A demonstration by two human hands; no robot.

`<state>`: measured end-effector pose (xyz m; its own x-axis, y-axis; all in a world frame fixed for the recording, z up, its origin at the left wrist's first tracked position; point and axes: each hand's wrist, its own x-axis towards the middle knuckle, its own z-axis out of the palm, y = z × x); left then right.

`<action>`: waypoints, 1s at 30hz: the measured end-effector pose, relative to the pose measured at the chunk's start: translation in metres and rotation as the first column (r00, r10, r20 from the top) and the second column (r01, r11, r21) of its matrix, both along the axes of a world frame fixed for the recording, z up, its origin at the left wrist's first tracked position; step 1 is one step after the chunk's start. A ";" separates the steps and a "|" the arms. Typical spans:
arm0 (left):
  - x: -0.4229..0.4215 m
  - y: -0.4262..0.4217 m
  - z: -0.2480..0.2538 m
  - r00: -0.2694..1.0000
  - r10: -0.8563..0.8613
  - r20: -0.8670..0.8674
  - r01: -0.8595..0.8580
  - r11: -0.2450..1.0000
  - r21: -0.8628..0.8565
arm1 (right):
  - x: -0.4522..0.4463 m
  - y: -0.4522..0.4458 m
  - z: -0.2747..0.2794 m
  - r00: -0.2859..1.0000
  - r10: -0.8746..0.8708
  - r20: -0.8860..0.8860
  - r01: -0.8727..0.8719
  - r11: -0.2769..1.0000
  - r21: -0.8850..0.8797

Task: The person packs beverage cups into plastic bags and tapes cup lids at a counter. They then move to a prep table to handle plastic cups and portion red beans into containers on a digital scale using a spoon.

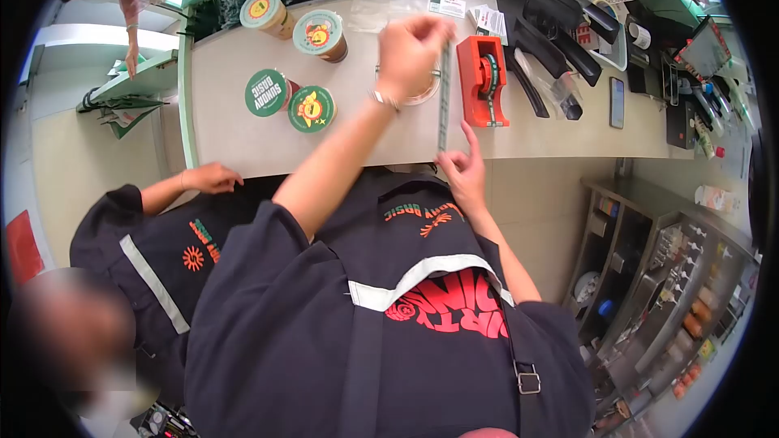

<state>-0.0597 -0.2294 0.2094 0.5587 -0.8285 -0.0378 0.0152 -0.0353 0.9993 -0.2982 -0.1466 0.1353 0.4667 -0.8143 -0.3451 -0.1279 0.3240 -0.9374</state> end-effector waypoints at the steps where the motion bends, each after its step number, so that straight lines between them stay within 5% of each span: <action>1: 0.023 -0.011 -0.003 1.000 0.011 -0.024 -0.011 1.000 -0.007 | 0.019 -0.001 0.007 0.999 0.016 0.042 -0.017 0.999 0.028; 4: 0.075 -0.035 -0.028 0.992 -0.008 0.123 -0.010 0.989 0.145 | 0.059 0.007 0.022 0.990 -0.066 0.126 0.058 0.996 0.071; 8: 0.100 -0.042 -0.102 0.988 -0.124 -0.095 0.146 0.946 0.288 | 0.082 0.015 -0.022 0.980 -0.147 0.136 0.141 0.989 0.051; 9: 0.104 -0.042 -0.127 0.975 -0.184 -0.128 0.223 0.864 0.451 | 0.088 0.014 -0.034 0.979 -0.167 0.120 0.159 0.984 0.076; 10: 0.101 -0.040 -0.143 0.871 -0.244 -0.425 0.455 0.725 0.517 | 0.092 0.010 -0.043 0.984 -0.160 0.076 0.158 0.987 0.032; 11: 0.105 -0.033 -0.166 0.679 -0.201 -0.706 0.607 0.695 0.386 | 0.097 0.005 -0.052 0.988 -0.151 0.040 0.151 0.988 -0.014; 12: 0.109 -0.023 -0.174 0.513 -0.408 -0.755 0.767 0.614 0.189 | 0.101 -0.001 -0.061 0.987 -0.161 0.024 0.162 0.986 -0.033; 13: 0.127 -0.036 -0.213 0.317 -0.863 -0.394 0.944 0.326 0.046 | 0.106 -0.017 -0.073 0.986 -0.160 0.041 0.163 0.983 -0.078; 14: 0.088 -0.011 -0.057 0.682 -0.585 -0.440 0.717 0.413 0.562 | 0.107 -0.027 -0.098 0.984 -0.161 0.077 0.175 0.954 -0.242; 16: 0.094 -0.019 -0.155 0.618 -0.688 -0.381 0.781 0.477 0.403 | 0.107 -0.039 -0.113 0.979 -0.155 0.132 0.196 0.896 -0.398; 17: 0.092 -0.021 -0.197 0.622 -0.681 -0.387 0.783 0.528 0.329 | 0.101 -0.037 -0.085 0.978 -0.151 -0.142 0.086 0.920 -0.381; 18: 0.093 -0.021 -0.229 0.640 -0.668 -0.379 0.766 0.590 0.254 | 0.097 -0.041 -0.108 0.981 -0.168 -0.098 0.117 0.911 -0.396; 19: 0.094 -0.023 -0.257 0.659 -0.662 -0.355 0.742 0.648 0.169 | 0.092 -0.043 -0.081 0.950 -0.119 -0.288 0.033 0.958 -0.285; 20: 0.097 -0.025 -0.280 0.687 -0.675 -0.269 0.717 0.690 0.099 | 0.087 -0.045 -0.078 0.926 -0.127 -0.356 -0.015 0.929 -0.370; 21: 0.105 -0.036 -0.288 0.672 -0.730 0.128 0.735 0.678 0.009 | 0.094 -0.055 -0.083 0.940 -0.132 -0.316 -0.014 0.908 -0.419; 22: 0.114 -0.046 -0.283 0.632 -0.585 0.509 0.712 0.697 -0.082 | 0.092 -0.062 -0.082 0.925 -0.092 -0.368 -0.102 0.875 -0.474; 23: 0.111 -0.052 -0.284 0.781 -0.615 0.105 0.561 0.766 0.315 | 0.080 -0.061 -0.085 0.900 -0.059 -0.433 -0.191 0.838 -0.511; 24: 0.119 -0.064 -0.264 0.887 -0.397 -0.236 0.442 0.585 0.680 | 0.076 -0.066 -0.086 0.870 -0.039 -0.492 -0.281 0.781 -0.558; 26: 0.124 -0.051 -0.176 0.932 -0.346 0.108 0.198 0.736 0.647 | 0.073 -0.075 -0.081 0.896 0.037 -0.443 -0.280 0.821 -0.498; 28: 0.126 -0.057 -0.148 0.983 -0.143 0.112 0.064 0.848 0.527 | 0.075 -0.082 -0.070 0.911 0.111 -0.397 -0.284 0.867 -0.409; 30: 0.119 -0.045 -0.110 0.996 -0.085 0.002 0.081 0.963 0.258 | 0.092 -0.107 -0.054 0.853 0.384 -0.354 -0.496 0.808 -0.317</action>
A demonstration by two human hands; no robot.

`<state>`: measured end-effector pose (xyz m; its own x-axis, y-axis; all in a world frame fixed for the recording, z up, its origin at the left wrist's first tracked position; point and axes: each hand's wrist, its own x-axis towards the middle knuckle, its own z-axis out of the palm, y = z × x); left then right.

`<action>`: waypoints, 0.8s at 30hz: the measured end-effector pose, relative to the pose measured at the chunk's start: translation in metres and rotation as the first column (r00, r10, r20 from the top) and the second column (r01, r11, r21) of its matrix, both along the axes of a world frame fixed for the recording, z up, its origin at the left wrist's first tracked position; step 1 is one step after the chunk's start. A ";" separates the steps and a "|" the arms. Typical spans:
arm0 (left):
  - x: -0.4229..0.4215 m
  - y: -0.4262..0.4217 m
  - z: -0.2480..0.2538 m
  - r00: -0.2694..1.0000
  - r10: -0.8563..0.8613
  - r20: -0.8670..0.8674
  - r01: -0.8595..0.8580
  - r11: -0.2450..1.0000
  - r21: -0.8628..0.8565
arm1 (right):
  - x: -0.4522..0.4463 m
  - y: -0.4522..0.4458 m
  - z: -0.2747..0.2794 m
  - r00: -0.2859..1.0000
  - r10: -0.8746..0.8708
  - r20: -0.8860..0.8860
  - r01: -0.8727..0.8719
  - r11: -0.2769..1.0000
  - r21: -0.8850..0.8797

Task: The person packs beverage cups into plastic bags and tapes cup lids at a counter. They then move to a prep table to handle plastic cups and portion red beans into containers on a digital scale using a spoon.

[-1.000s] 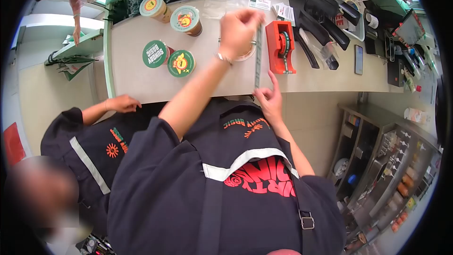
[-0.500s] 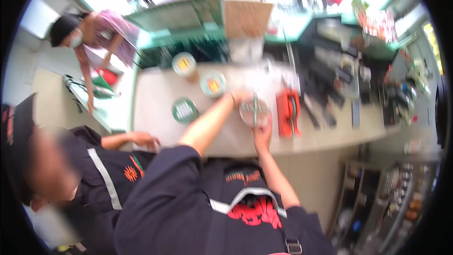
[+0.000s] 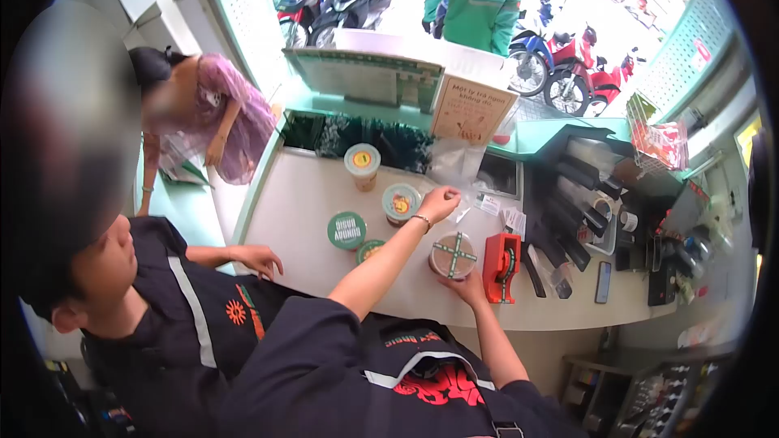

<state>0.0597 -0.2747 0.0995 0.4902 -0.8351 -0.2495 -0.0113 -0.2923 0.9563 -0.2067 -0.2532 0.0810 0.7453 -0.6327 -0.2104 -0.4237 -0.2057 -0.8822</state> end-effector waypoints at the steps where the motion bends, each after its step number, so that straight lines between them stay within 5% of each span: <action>1: -0.011 0.007 0.028 0.991 0.041 0.124 -0.029 0.994 -0.101 | 0.008 -0.016 -0.014 0.996 0.087 0.014 -0.084 0.981 -0.173; 2: -0.033 0.023 0.056 0.970 0.096 0.222 -0.056 0.982 -0.180 | 0.003 -0.024 -0.035 0.982 0.187 -0.003 -0.178 0.931 -0.318; 3: -0.053 0.044 0.097 0.980 0.092 0.179 -0.046 0.968 -0.246 | 0.008 -0.027 -0.008 0.937 0.223 -0.268 -0.254 0.963 -0.090; 5: -0.086 0.076 0.133 0.994 0.037 0.102 0.003 0.930 -0.368 | 0.027 -0.029 -0.020 0.989 0.046 0.139 -0.032 0.994 -0.105; 7: -0.109 0.113 0.150 0.997 0.041 0.070 -0.011 0.922 -0.387 | 0.014 -0.035 -0.040 0.936 -0.007 0.353 -0.061 0.981 0.182; 8: -0.114 0.134 0.152 0.905 0.164 0.392 0.016 0.909 -0.417 | 0.009 -0.037 -0.047 0.896 -0.058 0.441 -0.095 0.943 0.317; 9: -0.115 0.155 0.150 0.695 0.258 0.671 0.076 0.902 -0.425 | 0.012 -0.041 -0.026 0.953 0.149 0.265 -0.198 0.965 0.171; 10: -0.112 0.175 0.136 0.649 0.253 0.718 -0.060 0.957 -0.283 | 0.020 -0.039 -0.006 0.945 0.323 0.058 -0.326 0.944 0.043; 13: -0.101 0.214 0.092 0.533 0.125 0.837 -0.311 0.949 0.056 | 0.028 -0.048 -0.025 0.919 0.383 -0.092 -0.383 0.923 0.021; 16: -0.094 0.234 0.053 0.417 -0.057 0.907 -0.346 0.913 0.217 | 0.050 -0.044 -0.012 0.863 0.476 -0.169 -0.485 0.875 -0.012; 24: -0.095 0.248 0.028 0.426 0.139 0.894 -0.434 0.898 0.068 | 0.091 0.002 -0.022 0.908 0.415 -0.065 -0.418 0.907 -0.051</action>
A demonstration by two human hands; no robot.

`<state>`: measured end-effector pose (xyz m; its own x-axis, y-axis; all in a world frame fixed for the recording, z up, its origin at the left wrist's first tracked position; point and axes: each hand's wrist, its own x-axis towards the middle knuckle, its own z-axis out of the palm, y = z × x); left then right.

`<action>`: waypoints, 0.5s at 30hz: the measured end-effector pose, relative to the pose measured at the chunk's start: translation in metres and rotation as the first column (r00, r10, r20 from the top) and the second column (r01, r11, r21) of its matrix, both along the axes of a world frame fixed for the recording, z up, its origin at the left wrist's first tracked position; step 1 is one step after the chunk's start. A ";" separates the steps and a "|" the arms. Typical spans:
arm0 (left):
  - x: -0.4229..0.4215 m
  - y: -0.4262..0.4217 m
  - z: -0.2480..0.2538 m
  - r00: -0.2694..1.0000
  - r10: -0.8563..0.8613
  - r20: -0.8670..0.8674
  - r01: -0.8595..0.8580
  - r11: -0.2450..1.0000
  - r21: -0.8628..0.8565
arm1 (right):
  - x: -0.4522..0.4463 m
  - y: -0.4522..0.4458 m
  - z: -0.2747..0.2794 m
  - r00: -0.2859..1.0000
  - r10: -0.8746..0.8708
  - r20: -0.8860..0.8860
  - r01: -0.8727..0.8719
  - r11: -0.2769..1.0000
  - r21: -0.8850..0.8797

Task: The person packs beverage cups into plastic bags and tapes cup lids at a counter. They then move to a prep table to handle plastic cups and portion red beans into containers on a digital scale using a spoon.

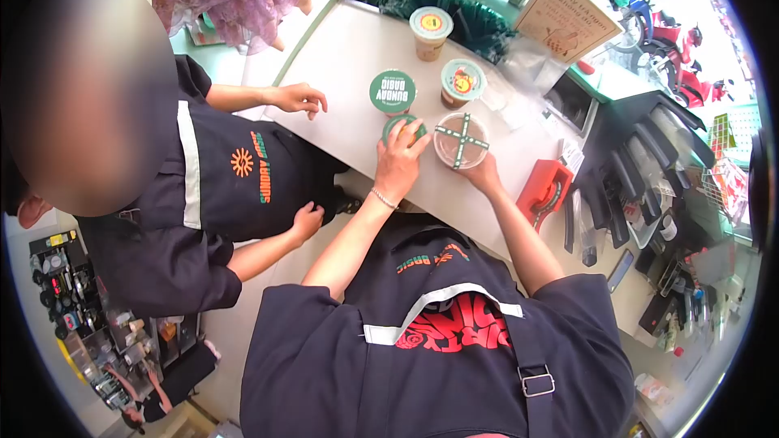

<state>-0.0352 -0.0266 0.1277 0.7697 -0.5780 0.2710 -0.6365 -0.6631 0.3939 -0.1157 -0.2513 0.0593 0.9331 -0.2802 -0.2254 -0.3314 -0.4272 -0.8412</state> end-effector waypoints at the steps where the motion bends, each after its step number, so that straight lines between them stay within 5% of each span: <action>1: -0.002 0.008 0.001 1.000 -0.010 0.011 0.010 1.000 -0.013 | -0.001 0.006 0.000 0.999 -0.032 0.003 0.032 0.999 0.027; 8: 0.017 0.072 -0.023 0.978 0.176 0.111 -0.177 0.984 -0.009 | 0.003 0.030 0.002 0.995 -0.068 0.077 0.065 0.997 0.039; 15: 0.081 0.103 -0.041 0.969 0.150 0.197 -0.130 0.985 -0.111 | 0.005 0.052 -0.002 0.996 -0.033 0.077 0.034 0.999 -0.011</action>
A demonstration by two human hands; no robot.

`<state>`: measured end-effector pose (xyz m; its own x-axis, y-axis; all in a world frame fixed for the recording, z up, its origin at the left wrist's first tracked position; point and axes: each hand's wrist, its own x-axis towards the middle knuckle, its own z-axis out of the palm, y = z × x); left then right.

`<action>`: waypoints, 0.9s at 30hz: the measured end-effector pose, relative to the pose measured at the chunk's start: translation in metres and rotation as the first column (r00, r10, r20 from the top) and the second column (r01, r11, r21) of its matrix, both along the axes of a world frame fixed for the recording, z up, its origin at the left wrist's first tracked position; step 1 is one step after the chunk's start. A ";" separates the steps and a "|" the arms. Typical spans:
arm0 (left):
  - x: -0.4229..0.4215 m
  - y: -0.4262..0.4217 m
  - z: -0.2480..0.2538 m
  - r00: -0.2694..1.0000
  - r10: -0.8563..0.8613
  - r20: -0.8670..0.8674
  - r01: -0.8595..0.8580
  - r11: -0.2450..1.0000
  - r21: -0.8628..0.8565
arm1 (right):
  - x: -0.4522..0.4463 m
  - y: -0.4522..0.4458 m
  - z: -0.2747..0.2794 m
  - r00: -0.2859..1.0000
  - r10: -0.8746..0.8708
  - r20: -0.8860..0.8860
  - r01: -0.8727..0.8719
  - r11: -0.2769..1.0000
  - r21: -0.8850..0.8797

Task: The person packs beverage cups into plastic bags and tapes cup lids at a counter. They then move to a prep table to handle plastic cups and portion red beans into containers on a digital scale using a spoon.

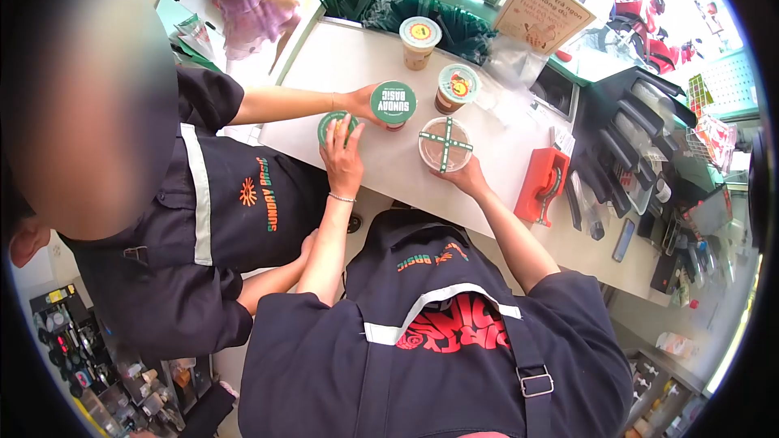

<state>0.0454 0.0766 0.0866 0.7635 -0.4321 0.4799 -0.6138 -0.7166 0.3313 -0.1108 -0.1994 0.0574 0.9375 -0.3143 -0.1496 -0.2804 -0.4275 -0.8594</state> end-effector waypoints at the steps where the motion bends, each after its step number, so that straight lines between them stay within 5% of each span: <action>1: 0.006 0.003 -0.001 1.000 -0.017 0.013 0.017 1.000 0.016 | 0.001 0.006 0.003 1.000 -0.019 -0.006 0.020 0.999 0.030; 8: 0.007 0.019 -0.005 0.991 -0.115 -0.073 0.093 0.963 -0.252 | 0.010 0.041 0.006 0.990 -0.127 0.055 0.125 0.992 0.025; 14: -0.033 0.033 -0.037 0.980 0.141 0.138 -0.106 0.967 -0.232 | 0.067 0.049 0.004 0.994 -0.111 -0.017 0.112 0.992 0.061; 16: -0.047 0.030 -0.050 0.999 0.009 0.043 0.005 0.951 -0.310 | 0.080 0.045 -0.005 0.993 -0.120 -0.018 0.122 0.985 0.126; 18: -0.058 0.022 -0.061 0.988 -0.146 -0.055 0.117 0.924 -0.364 | 0.072 0.033 -0.003 0.998 -0.063 0.014 0.065 0.958 -0.281; 19: -0.058 0.019 -0.069 0.972 -0.225 -0.071 0.189 0.923 -0.337 | 0.071 0.014 0.011 0.954 0.137 -0.269 -0.238 0.887 -0.394; 20: -0.055 0.015 -0.069 0.956 -0.265 -0.126 0.216 0.927 -0.306 | 0.068 0.000 0.040 0.792 0.263 -0.551 -0.532 0.740 -0.411; 22: -0.043 -0.007 -0.075 0.955 -0.203 -0.217 0.136 0.947 -0.291 | 0.082 -0.004 0.181 0.710 0.410 -0.573 -0.526 0.849 -0.044; 23: -0.034 -0.019 -0.076 0.959 -0.208 -0.192 0.141 0.939 -0.314 | 0.102 -0.020 0.197 0.781 0.442 -0.440 -0.456 0.886 0.081; 24: -0.042 -0.020 -0.079 0.969 -0.124 -0.215 0.082 0.977 -0.196 | 0.130 -0.026 0.221 0.853 0.366 -0.373 -0.412 0.910 -0.050; 25: -0.040 -0.025 -0.081 0.977 -0.039 -0.208 0.023 0.996 -0.082 | 0.158 -0.036 0.210 0.963 0.261 -0.066 -0.269 0.934 -0.234; 27: -0.041 -0.029 -0.075 0.981 -0.035 -0.189 0.022 0.997 -0.072 | 0.218 -0.035 0.216 0.951 0.160 0.266 -0.045 0.920 -0.390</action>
<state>0.0045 0.0473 0.0118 0.8316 -0.4258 0.3565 -0.5546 -0.6712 0.4919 0.1068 -0.2343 0.2733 0.9513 -0.1929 0.2404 0.0170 -0.7459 -0.6659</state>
